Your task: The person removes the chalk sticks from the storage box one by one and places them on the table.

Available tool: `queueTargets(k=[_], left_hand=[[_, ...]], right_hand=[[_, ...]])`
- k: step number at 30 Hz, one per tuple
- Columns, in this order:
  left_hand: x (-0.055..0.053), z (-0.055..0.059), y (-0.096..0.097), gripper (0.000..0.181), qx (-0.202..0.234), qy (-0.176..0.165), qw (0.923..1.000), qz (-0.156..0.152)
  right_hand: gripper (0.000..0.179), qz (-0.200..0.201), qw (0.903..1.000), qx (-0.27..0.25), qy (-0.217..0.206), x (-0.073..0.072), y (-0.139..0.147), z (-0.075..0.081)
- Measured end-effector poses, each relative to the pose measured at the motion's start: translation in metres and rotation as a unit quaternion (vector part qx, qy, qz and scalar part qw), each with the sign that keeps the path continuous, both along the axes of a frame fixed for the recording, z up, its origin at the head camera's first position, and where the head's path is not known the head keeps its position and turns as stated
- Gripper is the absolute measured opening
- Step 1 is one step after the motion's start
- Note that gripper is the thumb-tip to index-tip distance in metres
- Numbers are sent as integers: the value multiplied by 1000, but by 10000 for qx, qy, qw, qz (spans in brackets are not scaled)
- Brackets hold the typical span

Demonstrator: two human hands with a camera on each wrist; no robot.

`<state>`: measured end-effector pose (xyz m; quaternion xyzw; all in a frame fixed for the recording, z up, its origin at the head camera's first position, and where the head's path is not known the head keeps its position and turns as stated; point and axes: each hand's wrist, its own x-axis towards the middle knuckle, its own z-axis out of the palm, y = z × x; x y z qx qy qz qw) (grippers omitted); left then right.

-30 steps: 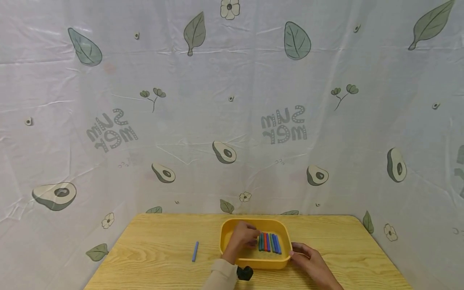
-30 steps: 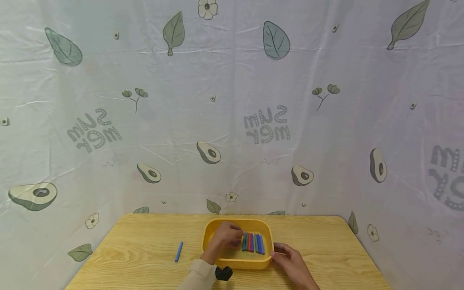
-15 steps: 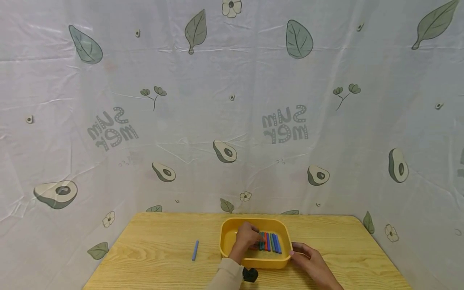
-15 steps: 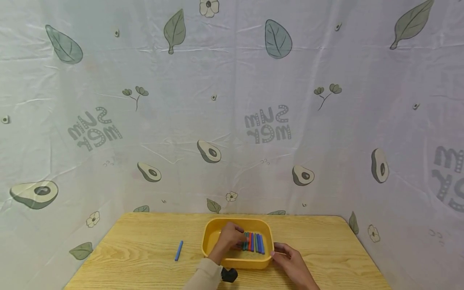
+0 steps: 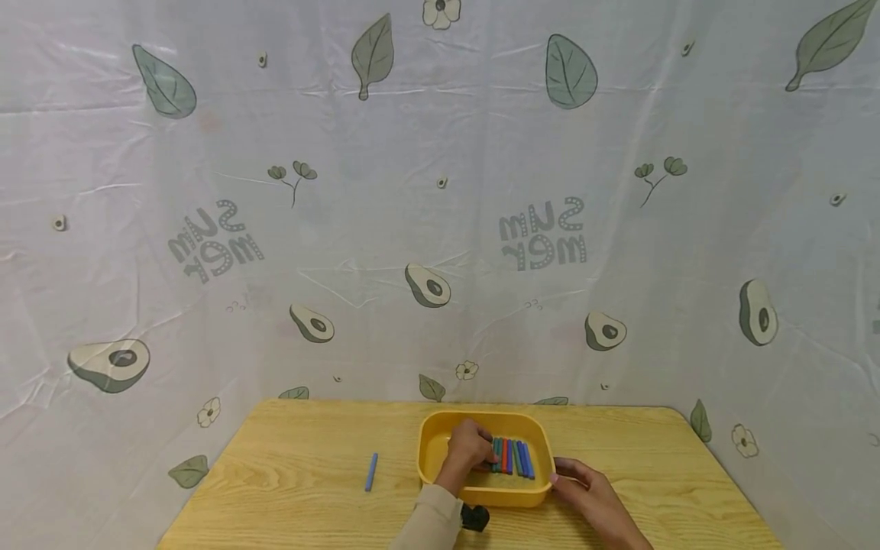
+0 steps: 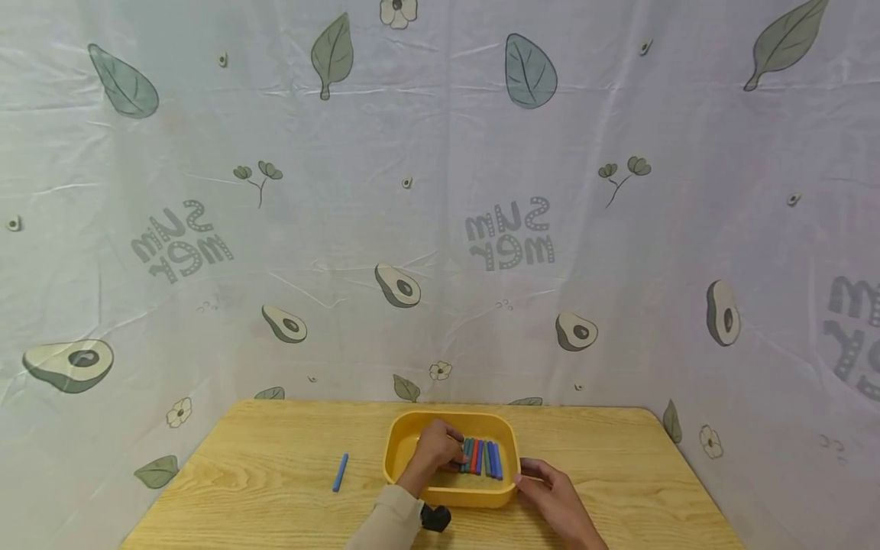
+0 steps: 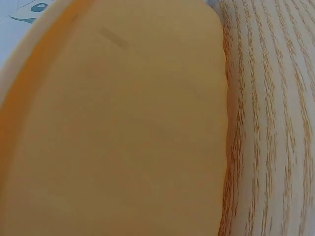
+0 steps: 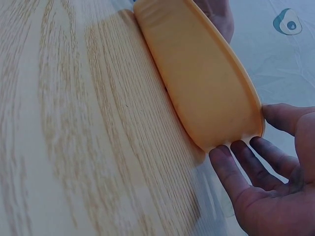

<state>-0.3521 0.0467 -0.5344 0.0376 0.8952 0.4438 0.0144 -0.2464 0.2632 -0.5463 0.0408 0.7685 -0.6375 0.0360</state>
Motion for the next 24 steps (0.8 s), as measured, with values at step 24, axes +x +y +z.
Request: queueTargets(k=[24], left_hand=[[-4,-4,4,15,-442,166,9989,-24]], right_hand=[[62,25,10000,-40,2,1,1,-1]])
